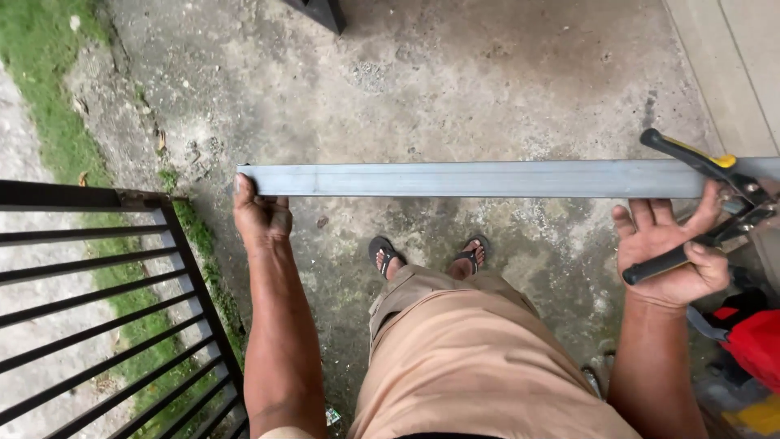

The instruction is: Cutting notches into a metal U-channel profile with tin snips and bending it to form a corner.

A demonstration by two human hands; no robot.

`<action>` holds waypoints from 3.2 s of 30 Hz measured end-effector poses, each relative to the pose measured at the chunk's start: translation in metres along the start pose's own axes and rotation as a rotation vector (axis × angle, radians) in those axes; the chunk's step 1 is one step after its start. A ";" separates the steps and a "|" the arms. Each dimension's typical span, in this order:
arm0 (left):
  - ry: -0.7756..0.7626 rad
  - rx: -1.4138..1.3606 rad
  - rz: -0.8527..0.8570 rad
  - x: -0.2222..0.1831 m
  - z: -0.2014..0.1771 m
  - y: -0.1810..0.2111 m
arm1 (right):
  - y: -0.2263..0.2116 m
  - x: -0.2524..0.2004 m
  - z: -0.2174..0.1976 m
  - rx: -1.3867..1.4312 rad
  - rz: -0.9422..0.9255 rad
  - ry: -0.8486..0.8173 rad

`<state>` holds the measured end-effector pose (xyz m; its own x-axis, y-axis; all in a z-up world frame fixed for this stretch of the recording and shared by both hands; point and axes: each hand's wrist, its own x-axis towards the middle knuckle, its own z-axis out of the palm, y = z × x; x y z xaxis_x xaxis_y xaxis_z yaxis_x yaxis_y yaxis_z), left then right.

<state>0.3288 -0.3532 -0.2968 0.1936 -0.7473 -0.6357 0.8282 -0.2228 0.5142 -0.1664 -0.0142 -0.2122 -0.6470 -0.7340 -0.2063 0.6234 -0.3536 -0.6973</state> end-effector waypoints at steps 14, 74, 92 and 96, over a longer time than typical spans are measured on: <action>0.124 -0.019 0.010 0.092 -0.118 0.011 | 0.114 0.027 0.037 -0.104 0.187 0.071; 0.259 1.163 0.220 -0.096 -0.032 -0.146 | 0.130 0.079 0.007 -0.122 0.391 0.020; -1.073 2.357 0.719 -0.030 0.009 -0.136 | 0.159 0.056 -0.014 -0.093 0.228 0.019; -1.146 2.272 0.854 0.022 -0.019 -0.141 | 0.167 0.050 0.001 0.003 0.214 0.056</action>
<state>0.2262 -0.3261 -0.3944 -0.7296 -0.6620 -0.1713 -0.6779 0.6673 0.3084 -0.0938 -0.1108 -0.3381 -0.5235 -0.7590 -0.3871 0.7501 -0.1952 -0.6318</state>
